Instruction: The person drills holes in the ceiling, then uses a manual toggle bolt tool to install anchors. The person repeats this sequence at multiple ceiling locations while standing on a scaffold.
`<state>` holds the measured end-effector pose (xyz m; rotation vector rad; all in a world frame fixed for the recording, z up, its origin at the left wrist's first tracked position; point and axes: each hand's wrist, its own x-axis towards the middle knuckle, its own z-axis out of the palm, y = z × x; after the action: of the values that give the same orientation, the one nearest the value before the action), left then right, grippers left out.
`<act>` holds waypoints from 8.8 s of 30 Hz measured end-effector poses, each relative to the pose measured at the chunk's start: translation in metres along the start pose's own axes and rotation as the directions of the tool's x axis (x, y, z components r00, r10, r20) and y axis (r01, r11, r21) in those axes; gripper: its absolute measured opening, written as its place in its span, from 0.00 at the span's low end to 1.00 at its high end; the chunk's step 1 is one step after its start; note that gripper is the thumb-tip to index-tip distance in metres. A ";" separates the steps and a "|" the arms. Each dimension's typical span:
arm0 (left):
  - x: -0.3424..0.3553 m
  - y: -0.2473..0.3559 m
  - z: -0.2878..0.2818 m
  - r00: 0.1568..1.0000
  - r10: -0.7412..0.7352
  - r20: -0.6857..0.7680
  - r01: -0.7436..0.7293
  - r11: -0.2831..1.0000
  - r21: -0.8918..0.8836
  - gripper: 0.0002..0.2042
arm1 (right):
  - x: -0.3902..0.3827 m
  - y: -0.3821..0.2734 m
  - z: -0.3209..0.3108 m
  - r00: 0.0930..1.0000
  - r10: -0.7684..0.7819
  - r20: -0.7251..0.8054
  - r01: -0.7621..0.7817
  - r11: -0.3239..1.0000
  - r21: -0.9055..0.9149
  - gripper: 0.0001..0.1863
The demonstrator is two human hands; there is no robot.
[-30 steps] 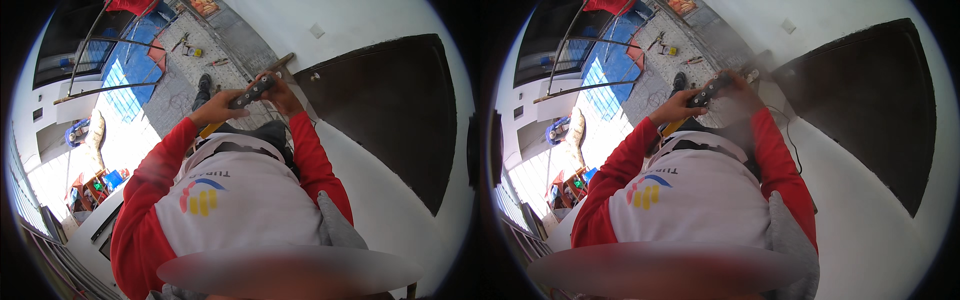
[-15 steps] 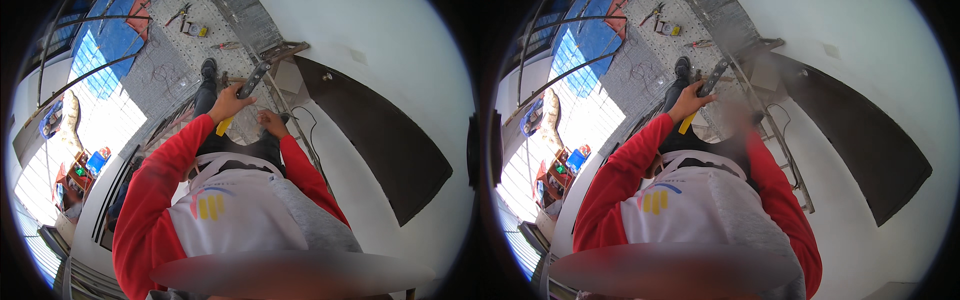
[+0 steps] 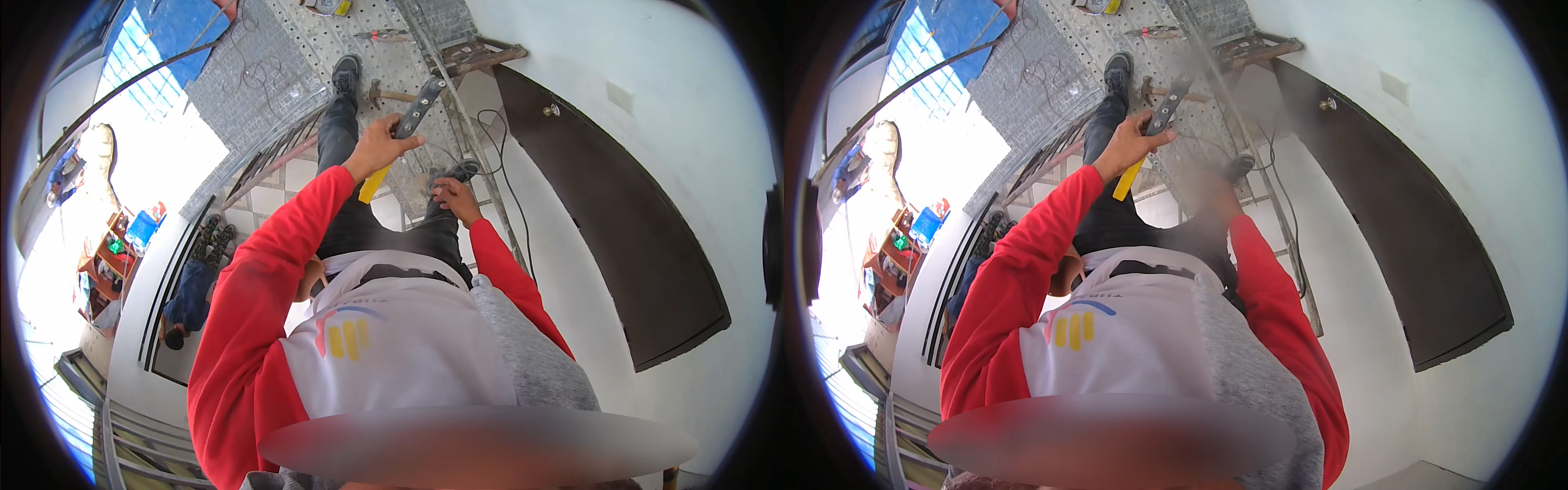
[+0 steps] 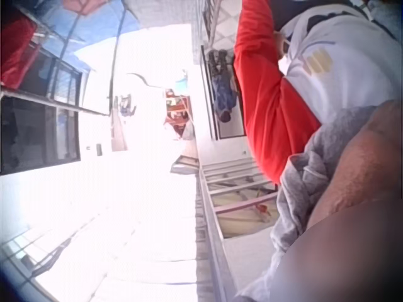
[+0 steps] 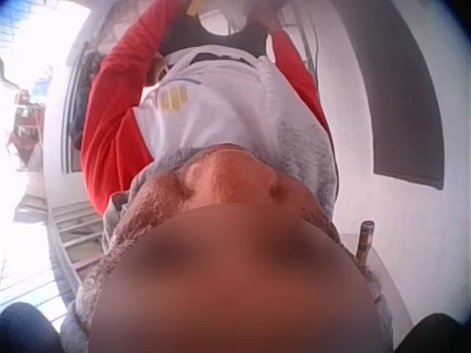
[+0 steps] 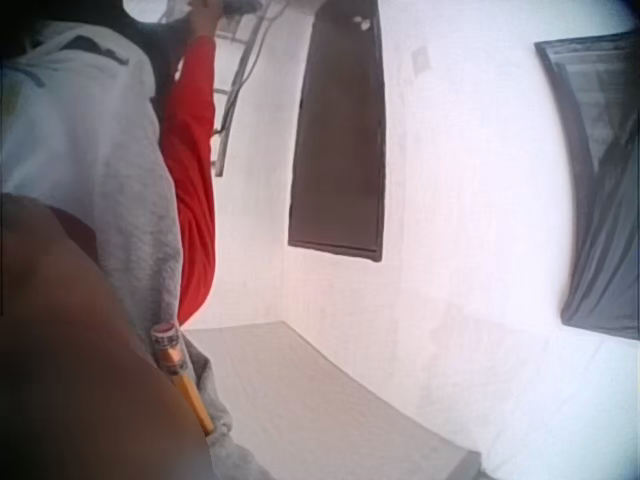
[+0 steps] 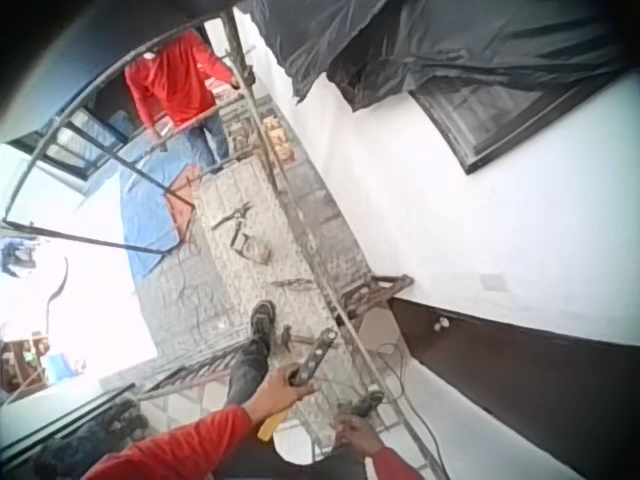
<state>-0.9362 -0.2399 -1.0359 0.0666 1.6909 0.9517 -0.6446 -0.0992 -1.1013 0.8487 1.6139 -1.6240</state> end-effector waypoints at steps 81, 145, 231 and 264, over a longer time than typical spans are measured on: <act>0.151 -0.156 -0.069 0.919 -0.394 0.010 0.296 0.675 -0.676 0.17 | 0.542 -0.043 -0.042 0.982 -0.145 -0.120 0.023 0.727 -0.687 0.24; -0.112 -0.064 0.122 0.963 0.216 -0.163 -0.149 0.927 0.344 0.12 | -1.008 -0.065 -0.416 -0.440 -0.610 -0.660 -0.257 0.789 -0.558 0.20; -0.074 -0.164 0.155 0.938 0.222 -0.267 -0.045 0.841 0.540 0.23 | -0.954 -0.119 -0.458 -0.608 -0.362 -0.707 0.030 0.879 -0.476 0.13; -0.133 -0.171 0.121 0.945 0.130 -0.300 0.045 0.856 0.514 0.19 | -0.977 -0.069 -0.409 -0.497 -0.210 -0.842 0.191 0.920 -0.342 0.16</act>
<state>-0.7161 -0.3544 -1.0405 0.3217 2.2312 0.5294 -0.1706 0.3313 -0.2548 2.6427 3.1346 -0.4853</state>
